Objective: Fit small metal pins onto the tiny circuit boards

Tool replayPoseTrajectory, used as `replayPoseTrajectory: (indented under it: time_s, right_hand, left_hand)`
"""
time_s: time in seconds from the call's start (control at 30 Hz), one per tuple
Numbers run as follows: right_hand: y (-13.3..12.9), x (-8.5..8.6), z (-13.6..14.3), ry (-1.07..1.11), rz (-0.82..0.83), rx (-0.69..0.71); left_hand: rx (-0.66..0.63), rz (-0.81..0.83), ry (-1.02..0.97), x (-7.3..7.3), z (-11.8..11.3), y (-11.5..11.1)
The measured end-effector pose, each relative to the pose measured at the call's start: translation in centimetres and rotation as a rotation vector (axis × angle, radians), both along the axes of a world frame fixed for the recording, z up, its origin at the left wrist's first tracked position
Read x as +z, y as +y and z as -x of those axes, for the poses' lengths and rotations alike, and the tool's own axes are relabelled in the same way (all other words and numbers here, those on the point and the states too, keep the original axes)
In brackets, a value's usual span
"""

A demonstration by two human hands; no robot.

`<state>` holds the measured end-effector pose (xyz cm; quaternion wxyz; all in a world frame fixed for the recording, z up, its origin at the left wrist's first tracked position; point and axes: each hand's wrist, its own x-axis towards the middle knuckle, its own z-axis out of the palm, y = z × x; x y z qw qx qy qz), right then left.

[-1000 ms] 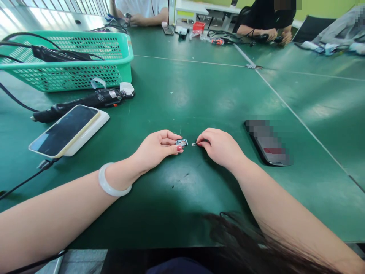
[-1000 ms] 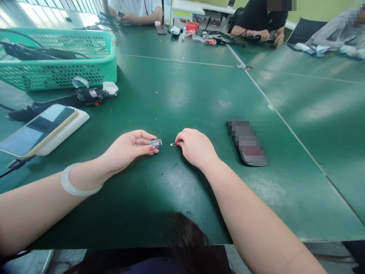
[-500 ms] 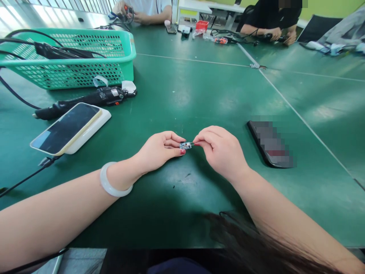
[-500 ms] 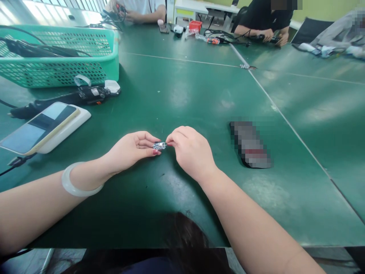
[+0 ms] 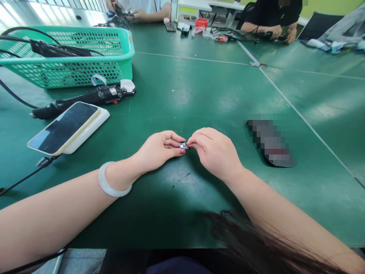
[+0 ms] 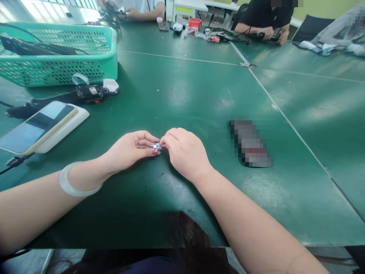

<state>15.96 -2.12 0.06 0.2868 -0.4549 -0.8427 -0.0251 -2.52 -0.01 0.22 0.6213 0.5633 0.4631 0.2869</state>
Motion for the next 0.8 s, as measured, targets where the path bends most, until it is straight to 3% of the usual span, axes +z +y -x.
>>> replayPoseTrajectory:
  time_s: [0.37, 0.5, 0.63, 0.8]
  right_hand:
    - [-0.32, 0.3, -0.49, 0.095, 0.099, -0.046]
    - [-0.6, 0.54, -0.8, 0.076, 0.258, -0.129]
    - [-0.64, 0.36, -0.48, -0.063, 0.468, -0.118]
    - [-0.35, -0.13, 0.11, -0.104, 0.512, -0.108]
  left_hand:
    - [0.031, 0.032, 0.002, 0.11, -0.05, 0.04]
    - [0.066, 0.043, -0.018, -0.07, -0.01, 0.13]
    - [0.094, 0.059, -0.016, 0.07, -0.06, 0.2]
    - [0.096, 0.07, -0.023, 0.1, -0.1, 0.16]
